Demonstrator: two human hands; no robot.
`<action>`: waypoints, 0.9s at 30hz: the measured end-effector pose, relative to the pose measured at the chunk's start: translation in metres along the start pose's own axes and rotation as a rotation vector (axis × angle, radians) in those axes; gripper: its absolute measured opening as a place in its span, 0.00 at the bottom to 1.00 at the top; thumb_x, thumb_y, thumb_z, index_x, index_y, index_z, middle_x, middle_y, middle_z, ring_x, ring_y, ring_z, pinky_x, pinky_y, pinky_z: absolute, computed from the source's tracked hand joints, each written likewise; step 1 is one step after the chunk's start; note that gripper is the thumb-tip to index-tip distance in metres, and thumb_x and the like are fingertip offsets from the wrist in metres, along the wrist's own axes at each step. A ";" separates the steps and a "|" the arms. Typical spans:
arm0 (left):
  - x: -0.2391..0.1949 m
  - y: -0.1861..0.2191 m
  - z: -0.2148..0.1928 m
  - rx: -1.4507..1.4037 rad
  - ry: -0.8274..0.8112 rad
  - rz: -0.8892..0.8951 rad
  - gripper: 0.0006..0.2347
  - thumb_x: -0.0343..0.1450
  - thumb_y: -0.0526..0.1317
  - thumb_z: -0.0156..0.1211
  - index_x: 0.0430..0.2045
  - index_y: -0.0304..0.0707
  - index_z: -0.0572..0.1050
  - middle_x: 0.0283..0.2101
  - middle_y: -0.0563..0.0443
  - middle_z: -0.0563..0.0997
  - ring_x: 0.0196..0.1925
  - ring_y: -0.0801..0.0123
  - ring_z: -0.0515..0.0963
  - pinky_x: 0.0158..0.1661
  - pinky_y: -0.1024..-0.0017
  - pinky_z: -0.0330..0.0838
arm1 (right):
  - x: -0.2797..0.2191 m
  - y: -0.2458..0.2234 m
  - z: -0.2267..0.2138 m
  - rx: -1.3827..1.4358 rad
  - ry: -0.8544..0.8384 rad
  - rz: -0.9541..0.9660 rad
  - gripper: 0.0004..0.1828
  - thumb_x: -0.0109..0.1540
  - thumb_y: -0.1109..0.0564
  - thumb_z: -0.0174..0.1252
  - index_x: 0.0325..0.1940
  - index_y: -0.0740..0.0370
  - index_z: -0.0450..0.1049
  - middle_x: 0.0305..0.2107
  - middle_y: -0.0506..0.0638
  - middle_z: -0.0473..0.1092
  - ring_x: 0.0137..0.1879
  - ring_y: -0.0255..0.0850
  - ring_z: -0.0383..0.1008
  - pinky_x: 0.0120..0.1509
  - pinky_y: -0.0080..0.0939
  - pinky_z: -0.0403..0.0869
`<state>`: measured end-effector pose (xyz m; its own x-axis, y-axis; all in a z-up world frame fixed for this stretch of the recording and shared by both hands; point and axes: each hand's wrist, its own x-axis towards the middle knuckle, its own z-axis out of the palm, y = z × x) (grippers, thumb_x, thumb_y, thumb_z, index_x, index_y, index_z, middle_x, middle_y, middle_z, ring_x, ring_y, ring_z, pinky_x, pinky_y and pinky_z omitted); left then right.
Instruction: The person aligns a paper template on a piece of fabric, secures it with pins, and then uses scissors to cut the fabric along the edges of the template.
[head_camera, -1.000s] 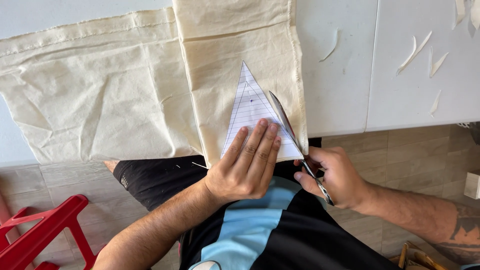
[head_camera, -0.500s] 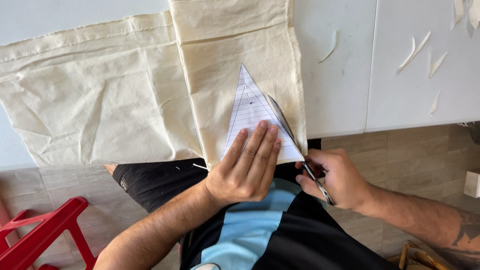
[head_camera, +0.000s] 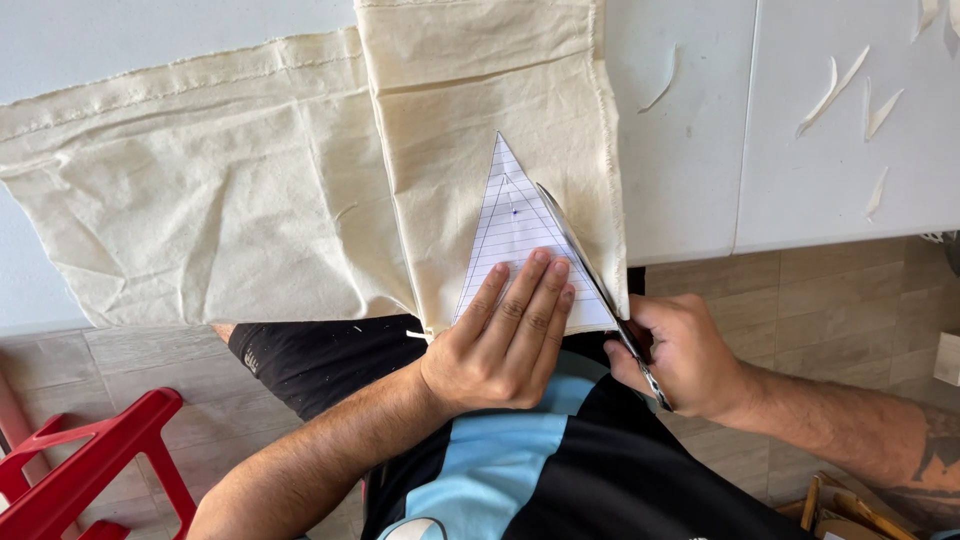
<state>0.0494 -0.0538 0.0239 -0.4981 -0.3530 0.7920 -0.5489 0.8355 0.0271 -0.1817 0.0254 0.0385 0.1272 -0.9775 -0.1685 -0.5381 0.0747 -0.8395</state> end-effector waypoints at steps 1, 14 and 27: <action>0.001 0.000 0.000 -0.009 0.008 -0.004 0.16 0.73 0.31 0.41 0.40 0.31 0.82 0.47 0.35 0.86 0.52 0.52 0.87 0.50 0.59 0.81 | 0.000 0.000 0.000 0.004 -0.009 0.001 0.13 0.54 0.54 0.67 0.18 0.58 0.73 0.10 0.49 0.69 0.17 0.40 0.74 0.20 0.38 0.71; 0.005 -0.005 -0.002 -0.054 0.041 -0.025 0.16 0.73 0.30 0.41 0.39 0.31 0.82 0.45 0.35 0.86 0.50 0.53 0.88 0.49 0.60 0.82 | 0.040 -0.026 -0.004 0.101 -0.099 -0.023 0.13 0.52 0.59 0.64 0.17 0.60 0.68 0.11 0.51 0.71 0.18 0.37 0.72 0.21 0.39 0.71; 0.008 -0.010 -0.006 -0.078 0.067 -0.010 0.15 0.73 0.30 0.42 0.37 0.32 0.83 0.44 0.37 0.87 0.48 0.53 0.89 0.48 0.61 0.82 | 0.029 -0.015 0.002 0.102 -0.065 -0.060 0.11 0.56 0.56 0.66 0.24 0.62 0.71 0.18 0.53 0.76 0.25 0.36 0.76 0.25 0.40 0.74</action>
<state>0.0549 -0.0626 0.0338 -0.4456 -0.3343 0.8305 -0.4982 0.8634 0.0803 -0.1681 -0.0038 0.0457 0.2123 -0.9661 -0.1471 -0.4409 0.0397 -0.8967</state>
